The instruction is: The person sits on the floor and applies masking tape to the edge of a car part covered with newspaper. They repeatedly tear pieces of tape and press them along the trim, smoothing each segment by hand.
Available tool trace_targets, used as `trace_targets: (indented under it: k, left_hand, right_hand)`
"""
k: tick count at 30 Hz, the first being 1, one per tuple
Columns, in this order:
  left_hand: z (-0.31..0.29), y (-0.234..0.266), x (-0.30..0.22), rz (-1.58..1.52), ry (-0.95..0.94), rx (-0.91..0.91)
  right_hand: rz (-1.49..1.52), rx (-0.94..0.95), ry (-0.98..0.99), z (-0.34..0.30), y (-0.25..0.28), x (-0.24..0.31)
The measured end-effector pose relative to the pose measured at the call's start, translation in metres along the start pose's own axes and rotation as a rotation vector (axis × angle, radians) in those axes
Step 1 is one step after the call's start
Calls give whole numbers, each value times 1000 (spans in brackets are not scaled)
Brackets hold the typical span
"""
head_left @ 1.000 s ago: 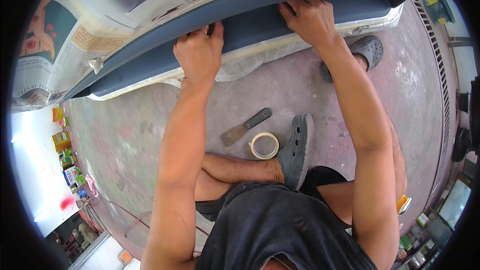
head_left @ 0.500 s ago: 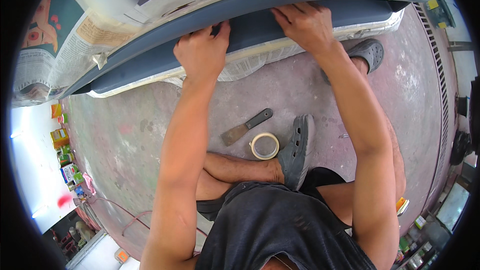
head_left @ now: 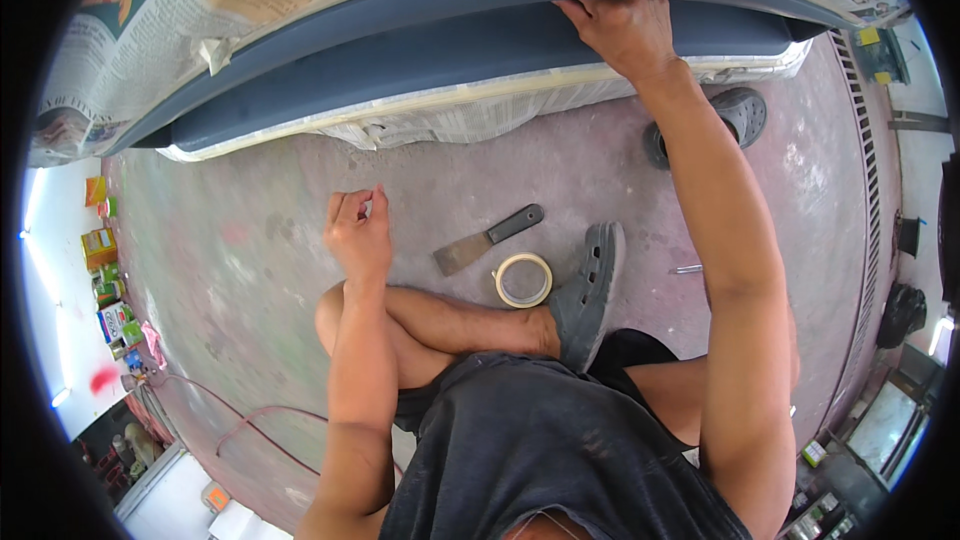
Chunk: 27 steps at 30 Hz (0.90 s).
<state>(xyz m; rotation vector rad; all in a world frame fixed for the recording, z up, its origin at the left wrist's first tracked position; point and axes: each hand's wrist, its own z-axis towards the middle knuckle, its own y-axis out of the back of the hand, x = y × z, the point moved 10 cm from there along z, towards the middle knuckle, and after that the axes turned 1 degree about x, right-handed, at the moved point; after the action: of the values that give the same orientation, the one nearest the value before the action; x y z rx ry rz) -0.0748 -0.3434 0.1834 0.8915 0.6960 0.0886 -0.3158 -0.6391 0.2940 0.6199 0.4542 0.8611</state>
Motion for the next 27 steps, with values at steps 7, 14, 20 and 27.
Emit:
trace_targets:
  k: [7,14,20,27]
  left_hand:
    - [-1,-11,21,-40,82,-6]
    - [15,-24,-139,-323,-468,108]
    - [80,-85,-221,-111,-677,342]
    - [105,-112,-231,98,-703,446]
  right_hand:
    - [45,42,-142,-8,0,-7]
    - [138,27,-148,-28,12,5]
    - [119,68,-116,-23,0,11]
    - [172,85,-169,-24,-4,7]
